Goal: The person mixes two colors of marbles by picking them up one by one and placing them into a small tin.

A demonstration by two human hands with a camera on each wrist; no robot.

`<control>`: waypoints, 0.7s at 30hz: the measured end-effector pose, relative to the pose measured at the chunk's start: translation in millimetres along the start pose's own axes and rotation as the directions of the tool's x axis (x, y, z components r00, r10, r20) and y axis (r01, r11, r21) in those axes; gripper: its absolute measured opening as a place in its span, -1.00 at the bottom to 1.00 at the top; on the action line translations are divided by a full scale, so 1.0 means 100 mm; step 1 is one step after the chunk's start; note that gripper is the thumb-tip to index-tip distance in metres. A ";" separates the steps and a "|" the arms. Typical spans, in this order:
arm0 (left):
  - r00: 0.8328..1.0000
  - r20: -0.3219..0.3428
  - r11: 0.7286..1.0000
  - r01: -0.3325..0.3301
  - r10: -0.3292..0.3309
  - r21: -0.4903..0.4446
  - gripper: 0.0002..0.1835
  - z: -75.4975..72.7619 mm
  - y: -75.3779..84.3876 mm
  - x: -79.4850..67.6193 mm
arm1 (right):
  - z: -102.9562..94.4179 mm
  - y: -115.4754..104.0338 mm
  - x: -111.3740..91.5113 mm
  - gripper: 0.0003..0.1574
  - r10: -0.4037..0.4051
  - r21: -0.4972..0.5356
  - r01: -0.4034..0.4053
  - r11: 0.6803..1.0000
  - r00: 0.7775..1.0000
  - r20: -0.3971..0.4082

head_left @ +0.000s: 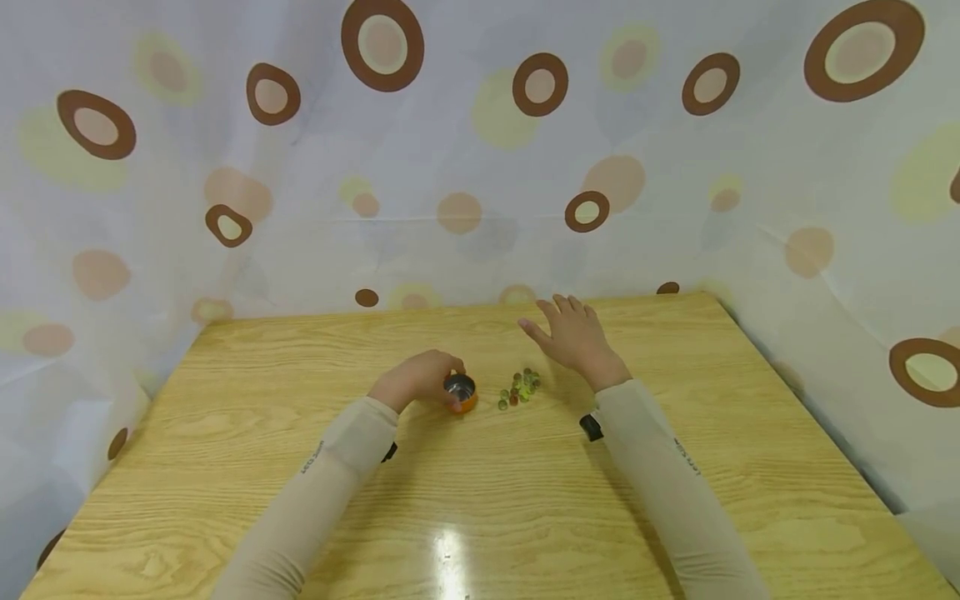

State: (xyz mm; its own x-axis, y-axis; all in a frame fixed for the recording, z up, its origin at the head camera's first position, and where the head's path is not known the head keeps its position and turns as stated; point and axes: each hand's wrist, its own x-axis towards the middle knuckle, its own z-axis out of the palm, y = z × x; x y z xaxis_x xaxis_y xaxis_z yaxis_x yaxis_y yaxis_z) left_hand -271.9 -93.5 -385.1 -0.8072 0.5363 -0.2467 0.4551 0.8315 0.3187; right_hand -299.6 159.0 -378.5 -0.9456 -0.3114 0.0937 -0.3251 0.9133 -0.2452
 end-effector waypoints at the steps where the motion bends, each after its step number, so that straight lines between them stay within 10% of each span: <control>1: 1.000 -0.006 1.000 0.000 0.000 0.004 -0.47 0.00 0.00 0.01 | 0.00 0.00 0.00 -0.14 0.000 0.000 0.000 1.000 1.000 -0.002; 21: 0.998 -0.010 0.997 0.064 -0.064 0.039 -0.48 0.00 0.05 0.06 | -0.05 -0.01 -0.02 -0.15 0.010 -0.002 -0.010 1.000 1.000 0.007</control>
State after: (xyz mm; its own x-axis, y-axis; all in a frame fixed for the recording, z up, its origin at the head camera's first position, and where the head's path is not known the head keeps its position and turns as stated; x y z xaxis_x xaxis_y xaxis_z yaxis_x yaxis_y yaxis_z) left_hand -274.2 -85.8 -384.7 -0.8384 0.4806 -0.2573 0.4164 0.8692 0.2667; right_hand -297.1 159.8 -373.9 -0.9488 -0.3043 0.0845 -0.3158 0.9169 -0.2439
